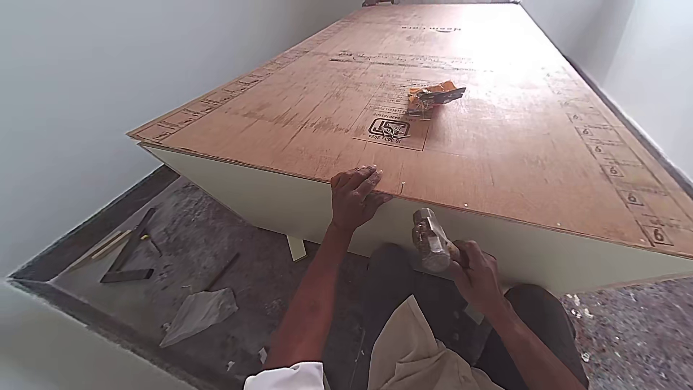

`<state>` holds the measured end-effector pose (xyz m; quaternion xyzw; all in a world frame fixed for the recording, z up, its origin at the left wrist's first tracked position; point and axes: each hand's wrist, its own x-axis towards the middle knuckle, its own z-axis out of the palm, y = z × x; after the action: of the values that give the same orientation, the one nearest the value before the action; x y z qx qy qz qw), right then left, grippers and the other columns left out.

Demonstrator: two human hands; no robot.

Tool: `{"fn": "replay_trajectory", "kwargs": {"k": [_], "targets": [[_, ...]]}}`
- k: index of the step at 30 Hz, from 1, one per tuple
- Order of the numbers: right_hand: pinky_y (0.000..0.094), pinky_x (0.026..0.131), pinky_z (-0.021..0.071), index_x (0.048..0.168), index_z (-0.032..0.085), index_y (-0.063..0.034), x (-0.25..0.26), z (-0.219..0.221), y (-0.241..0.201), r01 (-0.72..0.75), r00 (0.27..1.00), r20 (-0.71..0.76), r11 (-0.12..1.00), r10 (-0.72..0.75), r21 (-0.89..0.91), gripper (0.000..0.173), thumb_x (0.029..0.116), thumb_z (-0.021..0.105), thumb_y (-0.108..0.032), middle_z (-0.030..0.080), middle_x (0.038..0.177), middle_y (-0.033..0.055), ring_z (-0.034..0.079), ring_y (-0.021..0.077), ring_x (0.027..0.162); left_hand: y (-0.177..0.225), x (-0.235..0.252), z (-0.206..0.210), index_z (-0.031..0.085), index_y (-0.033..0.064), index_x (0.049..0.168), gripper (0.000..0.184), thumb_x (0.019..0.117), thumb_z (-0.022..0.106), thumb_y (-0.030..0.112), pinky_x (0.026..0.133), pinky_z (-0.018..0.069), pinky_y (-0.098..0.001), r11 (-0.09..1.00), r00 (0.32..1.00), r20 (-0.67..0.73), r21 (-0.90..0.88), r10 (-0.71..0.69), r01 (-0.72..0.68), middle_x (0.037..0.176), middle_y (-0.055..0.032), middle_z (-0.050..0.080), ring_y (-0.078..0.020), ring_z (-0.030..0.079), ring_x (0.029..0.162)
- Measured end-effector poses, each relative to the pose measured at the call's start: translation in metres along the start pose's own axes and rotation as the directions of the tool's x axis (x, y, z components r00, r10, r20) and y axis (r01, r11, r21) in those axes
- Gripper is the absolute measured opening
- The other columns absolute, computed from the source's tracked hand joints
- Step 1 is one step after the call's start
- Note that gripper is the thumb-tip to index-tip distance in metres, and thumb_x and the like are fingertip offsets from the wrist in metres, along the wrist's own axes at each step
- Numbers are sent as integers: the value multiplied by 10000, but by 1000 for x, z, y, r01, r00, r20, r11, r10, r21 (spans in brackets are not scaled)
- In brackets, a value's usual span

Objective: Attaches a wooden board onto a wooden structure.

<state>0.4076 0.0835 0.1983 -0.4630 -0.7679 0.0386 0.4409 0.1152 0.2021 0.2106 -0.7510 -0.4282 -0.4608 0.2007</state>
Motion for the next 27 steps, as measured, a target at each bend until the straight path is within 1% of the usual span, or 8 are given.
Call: {"fn": "replay_trajectory", "kwargs": {"k": [3, 12, 14, 17, 19, 21, 24, 27], "targets": [[379, 522, 517, 937, 698, -24, 3, 16, 2, 53, 999, 21, 984, -50, -170, 631, 970, 501, -623, 682, 723, 113, 656, 237, 586, 0, 0, 0, 773, 152, 1193, 606, 995, 472, 639, 1029, 407, -455, 1000, 1000, -8, 15, 0, 0, 1269, -86, 719, -245, 638, 1191], [410, 516, 515, 953, 712, -12, 9, 31, 10, 80, 996, 51, 959, -68, -273, 613, 961, 529, -596, 697, 748, 133, 677, 279, 606, -1, -2, 3, 775, 155, 1180, 608, 997, 465, 644, 1031, 411, -454, 1000, 999, -31, 20, 16, -16, 1257, -84, 723, -244, 640, 1188], [412, 518, 522, 970, 710, 9, 8, 26, 2, 14, 996, 85, 981, 3, -195, 600, 957, 558, -572, 694, 742, 135, 671, 265, 595, 0, -2, 4, 776, 155, 1176, 607, 996, 464, 644, 1018, 423, -451, 1000, 999, -32, 25, 16, -16, 1257, -81, 725, -246, 645, 1184], [237, 503, 460, 948, 670, -25, 17, 11, -11, -146, 974, 190, 981, 119, 131, 524, 1000, 552, -533, 589, 658, 15, 536, 66, 537, -2, -1, 4, 774, 147, 1177, 602, 994, 474, 636, 1030, 406, -458, 999, 1000, -16, 31, 9, -9, 1261, -83, 721, -253, 637, 1186], [219, 483, 504, 951, 634, -50, 36, -13, -19, -256, 935, 331, 893, 130, 371, 526, 1049, 484, -545, 586, 666, -37, 559, 27, 527, -2, -3, 4, 777, 154, 1171, 580, 989, 493, 626, 1035, 410, -450, 999, 1000, -23, 37, 10, -10, 1253, -75, 725, -246, 640, 1180], [196, 464, 517, 984, 620, -101, 69, -49, -31, -339, 894, 431, 817, 125, 466, 471, 1063, 453, -535, 596, 682, -87, 571, 13, 521, 0, -4, 5, 779, 152, 1166, 586, 993, 483, 628, 1030, 411, -445, 999, 1000, -29, 37, 12, -11, 1254, -72, 725, -246, 639, 1174], [207, 449, 522, 974, 626, -179, 132, -100, -46, -267, 922, 383, 811, 58, 521, 462, 1045, 444, -597, 606, 667, -71, 578, 50, 498, -2, -1, 6, 783, 163, 1153, 602, 991, 470, 651, 1028, 420, -437, 999, 999, -48, 39, 12, -10, 1246, -58, 729, -232, 644, 1171], [271, 394, 513, 992, 596, -167, 181, -125, -62, -110, 976, 214, 798, -24, 593, 513, 1074, 327, -596, 550, 641, -36, 538, 105, 443, 0, -4, 5, 781, 163, 1162, 589, 990, 480, 639, 1032, 424, -441, 999, 999, -38, 44, 8, -7, 1244, -61, 730, -238, 644, 1182]]}}
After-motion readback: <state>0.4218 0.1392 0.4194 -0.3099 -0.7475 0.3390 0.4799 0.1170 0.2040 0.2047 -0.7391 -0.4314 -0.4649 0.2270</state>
